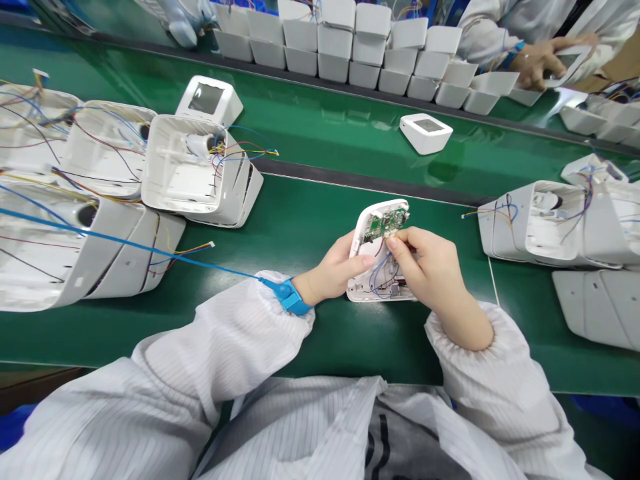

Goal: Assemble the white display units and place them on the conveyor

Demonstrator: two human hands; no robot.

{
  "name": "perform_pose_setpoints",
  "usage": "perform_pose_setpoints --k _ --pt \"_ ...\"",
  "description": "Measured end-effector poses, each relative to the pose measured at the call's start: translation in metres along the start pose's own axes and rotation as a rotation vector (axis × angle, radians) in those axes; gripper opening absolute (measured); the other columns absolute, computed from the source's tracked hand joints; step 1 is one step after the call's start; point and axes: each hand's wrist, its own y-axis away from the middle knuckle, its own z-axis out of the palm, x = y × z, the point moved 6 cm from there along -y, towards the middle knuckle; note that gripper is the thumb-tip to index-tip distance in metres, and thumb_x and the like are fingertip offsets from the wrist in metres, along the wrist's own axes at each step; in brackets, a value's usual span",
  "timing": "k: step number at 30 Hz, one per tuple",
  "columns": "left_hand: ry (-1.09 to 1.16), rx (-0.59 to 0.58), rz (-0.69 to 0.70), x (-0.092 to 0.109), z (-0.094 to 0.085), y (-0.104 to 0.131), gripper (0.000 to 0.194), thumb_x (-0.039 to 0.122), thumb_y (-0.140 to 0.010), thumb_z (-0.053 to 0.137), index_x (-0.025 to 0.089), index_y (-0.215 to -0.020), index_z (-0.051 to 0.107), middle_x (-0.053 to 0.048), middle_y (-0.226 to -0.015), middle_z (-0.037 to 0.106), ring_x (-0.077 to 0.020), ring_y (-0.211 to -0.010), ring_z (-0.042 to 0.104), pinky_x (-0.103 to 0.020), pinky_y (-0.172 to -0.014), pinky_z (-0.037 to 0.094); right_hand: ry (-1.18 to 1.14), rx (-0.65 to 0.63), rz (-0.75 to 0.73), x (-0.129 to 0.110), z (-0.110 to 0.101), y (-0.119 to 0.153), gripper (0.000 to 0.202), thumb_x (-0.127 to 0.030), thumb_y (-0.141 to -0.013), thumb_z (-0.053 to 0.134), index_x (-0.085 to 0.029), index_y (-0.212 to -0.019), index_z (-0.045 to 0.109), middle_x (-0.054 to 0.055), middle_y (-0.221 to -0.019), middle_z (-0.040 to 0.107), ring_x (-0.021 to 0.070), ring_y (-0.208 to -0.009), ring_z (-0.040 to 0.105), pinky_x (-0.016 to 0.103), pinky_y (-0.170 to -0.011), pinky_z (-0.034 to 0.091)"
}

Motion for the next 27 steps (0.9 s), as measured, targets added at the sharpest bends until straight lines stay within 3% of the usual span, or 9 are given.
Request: perform_pose_setpoints --k 6,11,14,16,18,27 --pt "0.001 0.003 -0.046 -0.001 0.0 -0.001 0.049 0.044 -0.075 0.073 0.017 -0.115 0.061 -0.009 -0.106 0.069 -0.0266 -0.096 0.064 -0.04 -0.087 0.05 0.025 0.022 0.001 0.0 0.001 0.001 0.025 -0.032 -0.096 0.051 -0.02 -0.077 0.063 0.001 -0.069 0.066 0.0142 -0.063 0.058 0.027 -0.061 0.04" --pt "0.028 0.02 -0.08 -0.001 0.0 -0.001 0.046 0.044 -0.074 0.073 0.015 -0.108 0.063 -0.009 -0.102 0.069 -0.0268 -0.095 0.065 -0.039 -0.083 0.053 0.15 0.207 -0.076 0.0 -0.004 0.003 0.024 -0.035 -0.094 0.056 -0.021 -0.077 0.064 0.003 -0.071 0.067 0.016 -0.066 0.06 0.03 -0.064 0.044" --pt "0.066 -0.013 -0.119 -0.001 0.003 0.0 0.045 0.045 -0.073 0.073 0.014 -0.105 0.064 -0.01 -0.098 0.07 -0.0269 -0.09 0.066 -0.039 -0.08 0.053 0.093 0.336 -0.119 0.006 -0.011 0.001 0.027 -0.045 -0.089 0.063 -0.02 -0.098 0.066 0.009 -0.094 0.07 0.0213 -0.08 0.065 0.035 -0.069 0.051" --pt "0.083 -0.04 -0.133 0.0 0.005 0.001 0.044 0.044 -0.073 0.073 0.014 -0.104 0.065 -0.01 -0.096 0.07 -0.0265 -0.087 0.066 -0.039 -0.078 0.054 0.064 0.323 -0.157 0.01 -0.011 -0.001 0.042 -0.05 -0.088 0.062 -0.021 -0.118 0.062 0.013 -0.116 0.067 0.0268 -0.097 0.065 0.04 -0.075 0.055" --pt "0.098 -0.059 -0.138 0.0 0.007 0.001 0.041 0.043 -0.073 0.073 0.015 -0.102 0.066 -0.009 -0.094 0.07 -0.0256 -0.085 0.067 -0.038 -0.076 0.054 0.055 0.261 -0.187 0.013 -0.007 -0.003 0.046 -0.05 -0.091 0.058 -0.022 -0.128 0.058 0.013 -0.125 0.064 0.0294 -0.108 0.063 0.044 -0.082 0.056" --pt "0.079 -0.029 -0.153 -0.006 0.003 0.001 0.043 0.046 -0.071 0.074 0.015 -0.101 0.069 -0.009 -0.093 0.072 -0.0247 -0.083 0.067 -0.036 -0.076 0.055 0.017 0.316 -0.148 0.009 -0.008 0.001 0.037 -0.041 -0.09 0.061 -0.025 -0.124 0.064 0.011 -0.118 0.069 0.0285 -0.105 0.066 0.044 -0.087 0.056"
